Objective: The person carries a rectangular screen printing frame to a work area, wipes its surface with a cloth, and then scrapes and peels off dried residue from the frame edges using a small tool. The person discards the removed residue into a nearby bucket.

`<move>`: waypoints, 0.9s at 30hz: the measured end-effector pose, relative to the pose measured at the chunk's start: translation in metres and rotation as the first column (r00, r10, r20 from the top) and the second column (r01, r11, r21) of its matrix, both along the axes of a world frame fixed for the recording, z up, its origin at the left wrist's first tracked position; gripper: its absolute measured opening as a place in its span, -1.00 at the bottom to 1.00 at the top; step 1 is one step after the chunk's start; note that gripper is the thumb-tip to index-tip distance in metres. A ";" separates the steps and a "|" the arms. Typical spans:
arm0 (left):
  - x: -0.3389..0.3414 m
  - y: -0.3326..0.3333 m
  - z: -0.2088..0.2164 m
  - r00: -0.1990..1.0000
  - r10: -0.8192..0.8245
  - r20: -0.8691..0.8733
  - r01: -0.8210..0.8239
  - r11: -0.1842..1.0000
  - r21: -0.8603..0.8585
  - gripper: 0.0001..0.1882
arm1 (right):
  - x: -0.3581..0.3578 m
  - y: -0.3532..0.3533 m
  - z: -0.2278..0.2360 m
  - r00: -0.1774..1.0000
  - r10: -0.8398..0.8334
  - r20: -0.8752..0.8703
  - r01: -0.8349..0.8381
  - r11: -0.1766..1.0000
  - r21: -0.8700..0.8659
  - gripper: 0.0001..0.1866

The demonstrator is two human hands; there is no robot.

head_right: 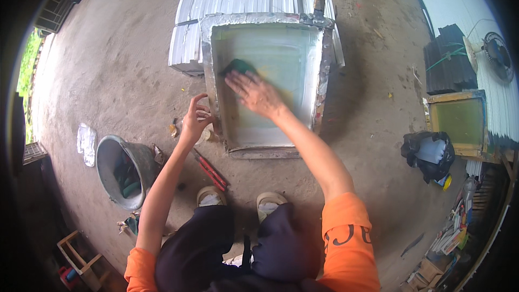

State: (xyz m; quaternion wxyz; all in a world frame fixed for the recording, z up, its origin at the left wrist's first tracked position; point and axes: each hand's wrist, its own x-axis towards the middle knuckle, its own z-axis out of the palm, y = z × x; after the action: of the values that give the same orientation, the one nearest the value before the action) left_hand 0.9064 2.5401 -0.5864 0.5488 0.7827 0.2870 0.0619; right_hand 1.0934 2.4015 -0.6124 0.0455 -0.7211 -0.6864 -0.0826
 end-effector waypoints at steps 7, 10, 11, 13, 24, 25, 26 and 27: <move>0.001 -0.005 0.003 0.999 -0.007 -0.033 0.006 0.999 -0.046 -0.30 | 0.057 -0.035 0.023 0.814 -0.559 -0.158 0.572 0.725 0.382 -0.39; -0.003 -0.003 0.003 0.999 0.002 -0.039 -0.004 0.998 -0.055 -0.30 | 0.015 -0.053 0.007 0.753 -0.614 -0.237 0.658 0.689 0.304 -0.39; -0.002 -0.003 0.002 1.000 0.003 -0.031 -0.005 0.998 -0.059 -0.30 | -0.005 -0.064 -0.005 0.733 -0.613 -0.296 0.679 0.689 0.254 -0.38; -0.001 -0.004 -0.001 1.000 0.009 -0.012 -0.009 0.998 -0.068 -0.31 | -0.053 -0.093 -0.032 0.760 -0.577 -0.299 0.624 0.777 0.086 -0.30; 0.000 -0.006 0.004 0.999 0.003 -0.039 -0.005 0.999 -0.047 -0.31 | 0.024 -0.002 0.013 0.758 -0.582 -0.295 0.652 0.659 0.374 -0.37; -0.003 -0.004 0.003 0.999 0.011 -0.045 -0.013 0.999 -0.053 -0.31 | 0.014 0.015 0.011 0.825 -0.467 -0.318 0.564 0.710 0.421 -0.40; -0.005 -0.003 0.003 0.999 0.018 -0.042 -0.021 0.998 -0.059 -0.31 | -0.005 0.019 0.010 0.891 -0.451 -0.058 0.448 0.847 0.287 -0.44; -0.011 0.002 0.001 0.999 0.019 -0.050 -0.021 0.999 -0.047 -0.31 | -0.030 0.019 0.005 0.916 -0.354 0.191 0.338 0.935 0.111 -0.48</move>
State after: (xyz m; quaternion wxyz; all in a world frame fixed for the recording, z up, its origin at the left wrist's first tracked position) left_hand 0.8958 2.5424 -0.5849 0.5592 0.7679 0.3098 0.0411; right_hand 1.0637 2.4204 -0.6072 -0.0147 -0.8162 -0.5455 -0.1901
